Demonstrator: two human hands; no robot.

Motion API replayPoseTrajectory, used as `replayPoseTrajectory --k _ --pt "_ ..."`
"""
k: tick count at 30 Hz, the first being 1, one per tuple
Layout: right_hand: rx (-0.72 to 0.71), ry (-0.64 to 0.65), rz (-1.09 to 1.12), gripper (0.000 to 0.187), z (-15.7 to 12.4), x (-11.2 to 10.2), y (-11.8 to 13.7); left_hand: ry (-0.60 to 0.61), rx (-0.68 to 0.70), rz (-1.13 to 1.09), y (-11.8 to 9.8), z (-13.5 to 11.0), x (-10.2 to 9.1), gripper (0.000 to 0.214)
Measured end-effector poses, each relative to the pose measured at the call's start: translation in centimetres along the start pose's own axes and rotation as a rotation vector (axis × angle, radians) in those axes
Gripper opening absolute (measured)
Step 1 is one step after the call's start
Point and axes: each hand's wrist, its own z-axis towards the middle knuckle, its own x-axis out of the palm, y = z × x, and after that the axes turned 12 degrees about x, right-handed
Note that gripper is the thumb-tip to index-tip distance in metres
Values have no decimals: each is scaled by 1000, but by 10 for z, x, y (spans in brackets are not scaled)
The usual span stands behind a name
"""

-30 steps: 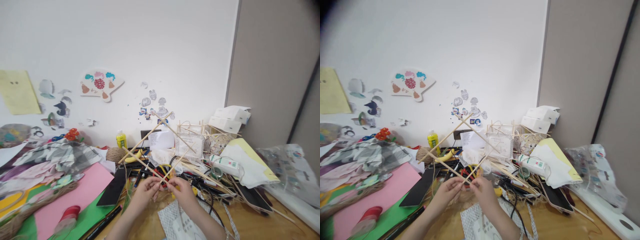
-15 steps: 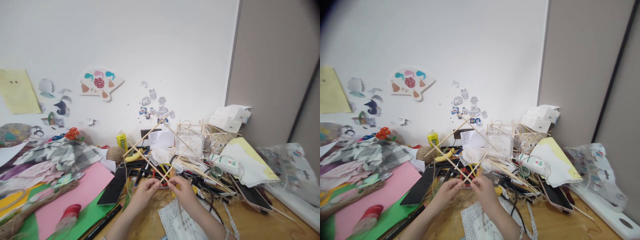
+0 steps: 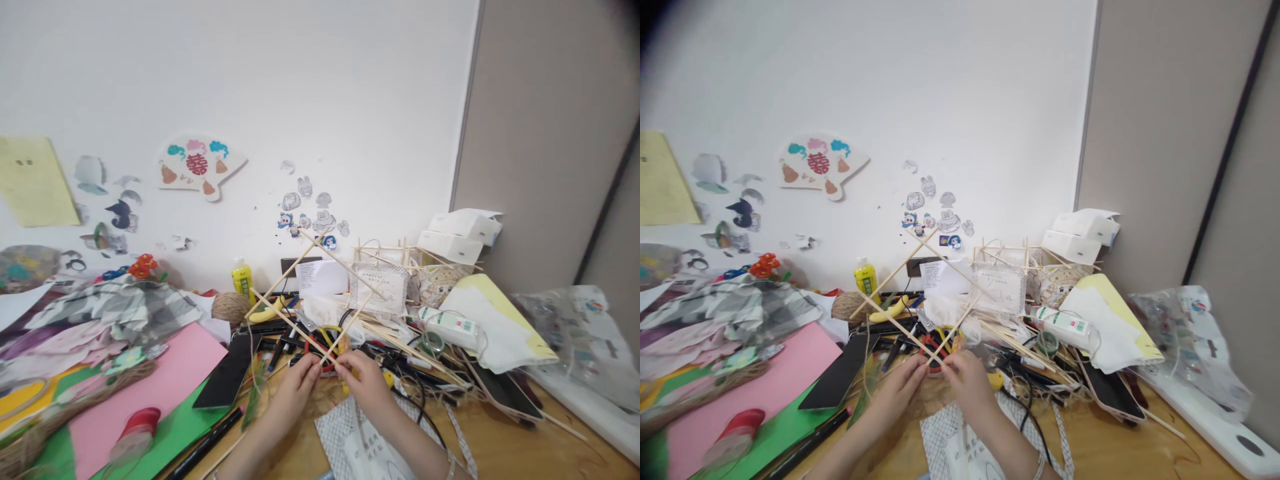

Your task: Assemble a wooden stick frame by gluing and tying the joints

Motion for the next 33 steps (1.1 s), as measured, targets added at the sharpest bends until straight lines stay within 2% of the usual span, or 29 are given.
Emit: replayPoseTrajectory --k 15,24,33 --pt "13 17 -13 17 0 -1 2 24 17 63 -2 0 -1 29" --pt "77 23 91 14 0 2 -1 38 21 79 2 1 -1 31" --pt "116 30 193 21 1 2 3 43 13 81 -1 0 1 31"
